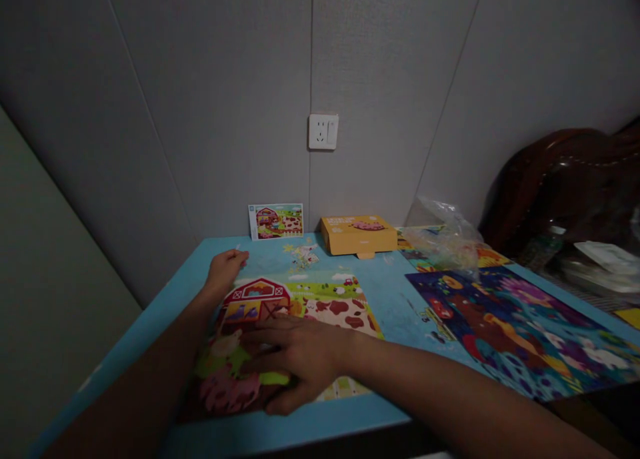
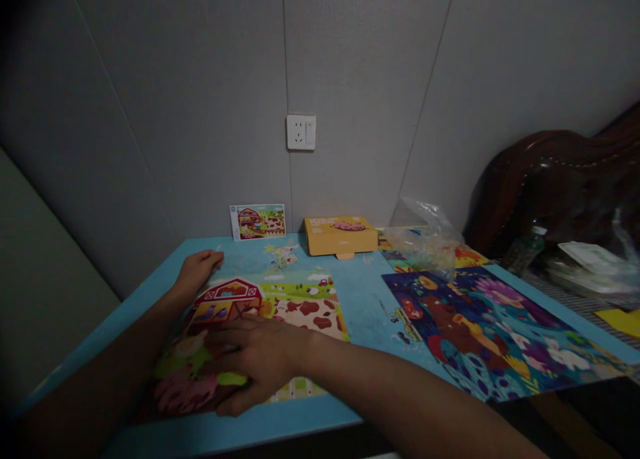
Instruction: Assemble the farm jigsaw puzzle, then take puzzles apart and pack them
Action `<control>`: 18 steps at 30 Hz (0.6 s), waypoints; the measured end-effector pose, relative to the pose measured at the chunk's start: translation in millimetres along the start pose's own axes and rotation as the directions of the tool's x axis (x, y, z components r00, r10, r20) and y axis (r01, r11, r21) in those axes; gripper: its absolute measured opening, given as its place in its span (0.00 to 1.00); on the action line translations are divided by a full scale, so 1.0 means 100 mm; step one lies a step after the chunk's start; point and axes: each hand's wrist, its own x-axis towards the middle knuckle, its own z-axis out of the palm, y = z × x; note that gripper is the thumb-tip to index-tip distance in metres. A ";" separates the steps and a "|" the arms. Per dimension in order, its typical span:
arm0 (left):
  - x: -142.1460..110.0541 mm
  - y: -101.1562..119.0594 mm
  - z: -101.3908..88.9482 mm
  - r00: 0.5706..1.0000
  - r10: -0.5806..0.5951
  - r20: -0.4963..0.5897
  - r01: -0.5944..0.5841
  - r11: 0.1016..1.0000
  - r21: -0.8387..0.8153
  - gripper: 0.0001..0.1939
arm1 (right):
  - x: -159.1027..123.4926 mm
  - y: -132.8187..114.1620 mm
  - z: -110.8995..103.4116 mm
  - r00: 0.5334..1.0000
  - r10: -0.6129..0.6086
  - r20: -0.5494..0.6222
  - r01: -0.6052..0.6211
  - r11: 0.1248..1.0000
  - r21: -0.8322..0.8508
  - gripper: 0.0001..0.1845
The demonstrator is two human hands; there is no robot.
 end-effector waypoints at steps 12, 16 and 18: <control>-0.07 -0.03 0.08 0.948 0.244 0.204 -0.275 0.950 0.145 0.14 | -0.18 0.26 -0.27 0.983 0.158 0.091 -0.178 0.942 0.286 0.25; -0.11 -0.05 0.12 0.877 0.338 0.341 -0.439 0.852 0.286 0.21 | -0.51 0.77 -0.39 0.397 0.884 -0.246 -0.835 0.460 0.303 0.21; -0.12 -0.05 0.12 0.871 0.328 0.365 -0.447 0.838 0.313 0.23 | -0.75 1.05 -0.46 0.091 0.919 -0.383 -0.938 0.209 0.278 0.22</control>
